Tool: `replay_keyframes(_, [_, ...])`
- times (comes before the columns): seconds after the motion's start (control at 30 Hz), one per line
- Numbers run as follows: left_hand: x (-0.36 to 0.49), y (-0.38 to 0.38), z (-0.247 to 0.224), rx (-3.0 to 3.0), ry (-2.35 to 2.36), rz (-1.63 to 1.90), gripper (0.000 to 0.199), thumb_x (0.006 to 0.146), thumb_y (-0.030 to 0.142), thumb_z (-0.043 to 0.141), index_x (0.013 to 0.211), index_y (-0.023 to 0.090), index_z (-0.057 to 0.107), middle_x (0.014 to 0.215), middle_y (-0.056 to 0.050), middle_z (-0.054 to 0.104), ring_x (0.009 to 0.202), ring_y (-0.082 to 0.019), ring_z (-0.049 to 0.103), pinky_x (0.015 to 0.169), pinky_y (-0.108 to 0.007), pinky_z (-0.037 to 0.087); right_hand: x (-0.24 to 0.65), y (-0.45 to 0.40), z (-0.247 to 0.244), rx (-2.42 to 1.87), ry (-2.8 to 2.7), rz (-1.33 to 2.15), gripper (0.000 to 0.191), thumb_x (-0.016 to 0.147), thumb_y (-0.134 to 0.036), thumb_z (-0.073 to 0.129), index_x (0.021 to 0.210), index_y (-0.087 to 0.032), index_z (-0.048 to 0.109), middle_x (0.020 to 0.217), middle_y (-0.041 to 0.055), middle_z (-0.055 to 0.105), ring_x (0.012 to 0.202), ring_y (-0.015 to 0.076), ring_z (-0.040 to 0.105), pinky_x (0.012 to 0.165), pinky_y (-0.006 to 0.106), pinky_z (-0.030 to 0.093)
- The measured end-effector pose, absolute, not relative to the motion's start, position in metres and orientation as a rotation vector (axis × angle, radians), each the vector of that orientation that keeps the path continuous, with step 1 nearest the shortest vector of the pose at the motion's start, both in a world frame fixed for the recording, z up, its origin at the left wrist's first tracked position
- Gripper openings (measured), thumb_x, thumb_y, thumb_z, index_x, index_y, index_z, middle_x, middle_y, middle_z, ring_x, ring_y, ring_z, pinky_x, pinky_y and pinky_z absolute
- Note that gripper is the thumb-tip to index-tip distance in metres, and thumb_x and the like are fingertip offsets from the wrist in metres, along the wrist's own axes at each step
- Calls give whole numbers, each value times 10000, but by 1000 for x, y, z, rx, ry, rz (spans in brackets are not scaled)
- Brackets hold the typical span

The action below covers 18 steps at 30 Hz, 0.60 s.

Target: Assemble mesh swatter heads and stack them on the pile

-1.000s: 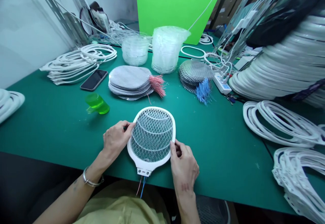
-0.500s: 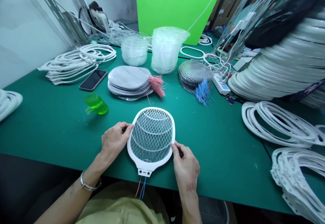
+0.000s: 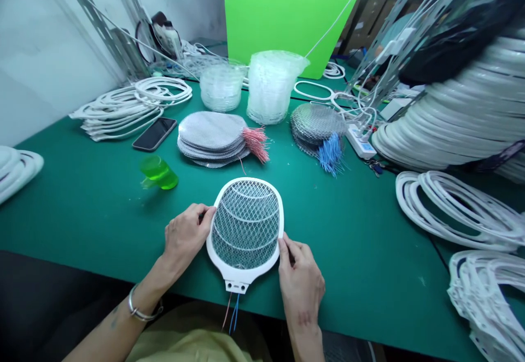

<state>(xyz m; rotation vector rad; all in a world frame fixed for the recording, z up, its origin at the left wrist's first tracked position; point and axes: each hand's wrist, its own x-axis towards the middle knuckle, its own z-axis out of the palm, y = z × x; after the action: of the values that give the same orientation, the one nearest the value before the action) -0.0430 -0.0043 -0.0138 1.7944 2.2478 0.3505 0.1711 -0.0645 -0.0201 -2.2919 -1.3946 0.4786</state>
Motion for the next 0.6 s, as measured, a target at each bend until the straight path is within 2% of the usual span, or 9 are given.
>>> replay_keyframes(0.13, [-43,-3,-12,1808,2262,309,260,967,388,469,867,230,648,907,-19,694,768,-208,665,559,-279,326,174,-62,-19,-2393,-1565,363,465,914,-532,370,1080,-274,720,984,48,697,821,231,630,559,314,408])
replay_keyframes(0.27, [-45,1,-9,1748,2220,315,257,967,394,465,850,227,622,887,-24,700,774,-224,669,587,-283,378,183,-57,-31,-2183,-1660,407,566,922,-577,328,1173,-208,677,1053,105,672,868,252,619,648,343,487])
replay_keyframes(0.37, [-43,0,-11,1799,2229,277,264,981,382,436,875,217,613,898,-41,693,767,-219,666,612,-285,409,185,-57,-38,-2081,-1930,151,617,973,-473,202,1259,-126,625,1029,169,647,900,290,596,696,396,492])
replay_keyframes(0.43, [-40,-2,-15,1890,2236,243,282,993,363,404,893,203,614,904,-62,684,777,-223,661,655,-300,436,181,-58,-41,-2103,-2055,27,575,986,-408,198,1278,-134,610,1033,174,646,913,301,599,713,420,495])
replay_keyframes(0.5, [-40,-3,-20,2020,2227,258,291,1004,317,365,989,180,620,988,-102,678,879,-244,657,761,-337,461,178,-59,-43,-2098,-2067,-45,534,991,-361,220,1342,-127,548,1151,193,627,1056,329,581,813,463,502])
replay_keyframes(0.57, [-45,-2,-25,2207,2107,335,335,1014,249,311,1195,147,573,1218,-140,623,1126,-259,589,953,-377,420,177,-57,-46,-1985,-2068,-67,530,993,-294,211,1464,-111,373,1377,202,505,1305,346,428,996,516,430])
replay_keyframes(0.6, [-50,-1,-27,2302,1996,363,373,1018,221,281,1293,134,518,1338,-142,558,1251,-249,510,1048,-383,358,179,-56,-48,-1881,-2110,-43,543,990,-244,187,1516,-121,244,1473,181,411,1390,322,323,1071,515,370])
